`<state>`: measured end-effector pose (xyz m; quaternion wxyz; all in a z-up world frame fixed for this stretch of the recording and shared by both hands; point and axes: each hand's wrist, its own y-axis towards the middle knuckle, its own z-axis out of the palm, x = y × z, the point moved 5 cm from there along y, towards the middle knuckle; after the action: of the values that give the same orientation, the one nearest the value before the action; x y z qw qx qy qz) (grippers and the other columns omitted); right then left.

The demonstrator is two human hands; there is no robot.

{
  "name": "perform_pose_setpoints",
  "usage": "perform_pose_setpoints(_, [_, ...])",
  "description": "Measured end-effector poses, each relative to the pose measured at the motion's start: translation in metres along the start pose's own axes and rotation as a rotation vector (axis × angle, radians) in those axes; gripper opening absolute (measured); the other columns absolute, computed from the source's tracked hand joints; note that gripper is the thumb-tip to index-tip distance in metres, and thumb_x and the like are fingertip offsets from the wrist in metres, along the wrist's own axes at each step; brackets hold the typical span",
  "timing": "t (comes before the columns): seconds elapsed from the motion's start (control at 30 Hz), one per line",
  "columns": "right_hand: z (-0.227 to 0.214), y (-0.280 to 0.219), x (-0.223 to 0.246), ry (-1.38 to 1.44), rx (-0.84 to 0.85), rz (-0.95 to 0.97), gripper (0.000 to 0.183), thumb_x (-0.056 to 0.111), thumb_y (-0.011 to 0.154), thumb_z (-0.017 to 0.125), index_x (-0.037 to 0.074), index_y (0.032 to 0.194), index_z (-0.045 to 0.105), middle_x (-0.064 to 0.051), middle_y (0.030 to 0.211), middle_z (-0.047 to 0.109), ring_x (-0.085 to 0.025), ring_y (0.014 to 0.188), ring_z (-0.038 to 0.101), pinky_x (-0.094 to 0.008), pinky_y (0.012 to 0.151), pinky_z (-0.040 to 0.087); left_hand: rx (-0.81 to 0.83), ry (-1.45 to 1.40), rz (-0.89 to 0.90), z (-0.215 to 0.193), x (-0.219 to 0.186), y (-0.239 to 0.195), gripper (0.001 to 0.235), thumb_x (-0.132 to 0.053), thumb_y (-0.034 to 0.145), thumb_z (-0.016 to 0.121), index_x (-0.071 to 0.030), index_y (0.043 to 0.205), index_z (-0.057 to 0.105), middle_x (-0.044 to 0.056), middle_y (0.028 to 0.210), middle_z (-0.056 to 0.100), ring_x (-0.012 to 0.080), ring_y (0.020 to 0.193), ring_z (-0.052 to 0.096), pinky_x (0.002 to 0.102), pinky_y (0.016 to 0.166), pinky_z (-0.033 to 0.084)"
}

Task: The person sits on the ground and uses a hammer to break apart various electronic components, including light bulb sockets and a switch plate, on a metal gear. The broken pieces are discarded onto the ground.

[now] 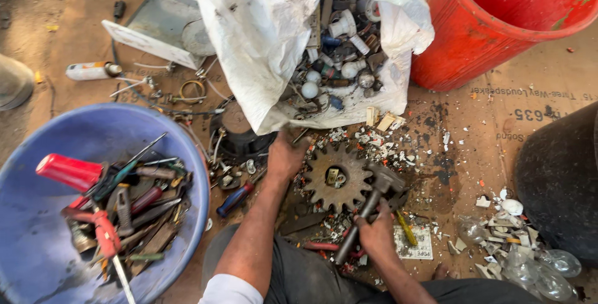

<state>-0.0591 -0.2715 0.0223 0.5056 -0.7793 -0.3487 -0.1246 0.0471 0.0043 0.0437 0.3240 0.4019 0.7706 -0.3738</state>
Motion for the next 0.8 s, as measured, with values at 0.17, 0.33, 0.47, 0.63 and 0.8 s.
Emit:
perform_pose_setpoints(0.17, [0.001, 0.011, 0.000, -0.272, -0.060, -0.112, 0.092, 0.006, 0.086, 0.075, 0.012, 0.161, 0.022, -0.017, 0.121, 0.053, -0.021, 0.080, 0.066, -0.033, 0.060, 0.059, -0.043, -0.168, 0.290, 0.004, 0.006, 0.015, 0.086, -0.019, 0.089, 0.072, 0.001, 0.157, 0.024, 0.023, 0.121, 0.070, 0.0340, 0.104, 0.069, 0.045, 0.090, 0.056])
perform_pose_setpoints(0.33, [0.001, 0.011, -0.002, -0.259, -0.033, 0.030, 0.088, 0.005, 0.087, 0.072, 0.013, 0.160, 0.024, -0.013, 0.126, 0.044, -0.022, 0.084, 0.064, -0.035, 0.066, 0.064, 0.016, 0.293, -0.028, 0.004, 0.022, 0.023, 0.055, -0.017, 0.106, 0.052, -0.003, 0.157, 0.036, 0.026, 0.108, 0.075, 0.0223, 0.063, 0.073, 0.036, 0.050, 0.062])
perform_pose_setpoints(0.47, [-0.006, -0.001, 0.018, -0.200, -0.105, -0.157, 0.073, 0.006, 0.086, 0.072, 0.010, 0.151, 0.039, -0.015, 0.124, 0.042, -0.022, 0.091, 0.063, -0.036, 0.072, 0.063, -0.152, 0.025, 0.135, -0.007, 0.000, 0.020, 0.053, -0.012, 0.098, 0.058, 0.003, 0.146, 0.044, 0.026, 0.114, 0.070, 0.0154, 0.053, 0.071, 0.030, 0.040, 0.060])
perform_pose_setpoints(0.63, [0.000, -0.009, 0.020, -0.060, -0.085, -0.210, 0.062, 0.009, 0.087, 0.072, 0.008, 0.145, 0.048, -0.012, 0.121, 0.044, -0.021, 0.096, 0.064, -0.035, 0.076, 0.063, -0.099, 0.026, 0.040, -0.007, 0.003, 0.022, 0.055, -0.005, 0.095, 0.052, 0.000, 0.149, 0.044, 0.014, 0.110, 0.080, 0.0143, 0.056, 0.069, 0.032, 0.048, 0.059])
perform_pose_setpoints(0.8, [0.006, -0.002, 0.014, 0.028, -0.052, -0.269, 0.056, 0.006, 0.086, 0.071, 0.004, 0.138, 0.052, -0.013, 0.120, 0.047, -0.025, 0.093, 0.066, -0.035, 0.076, 0.066, -0.122, -0.188, -0.016, -0.008, 0.010, 0.021, 0.069, -0.008, 0.096, 0.065, -0.003, 0.160, 0.041, 0.030, 0.085, 0.069, 0.0237, 0.056, 0.058, 0.038, 0.057, 0.052])
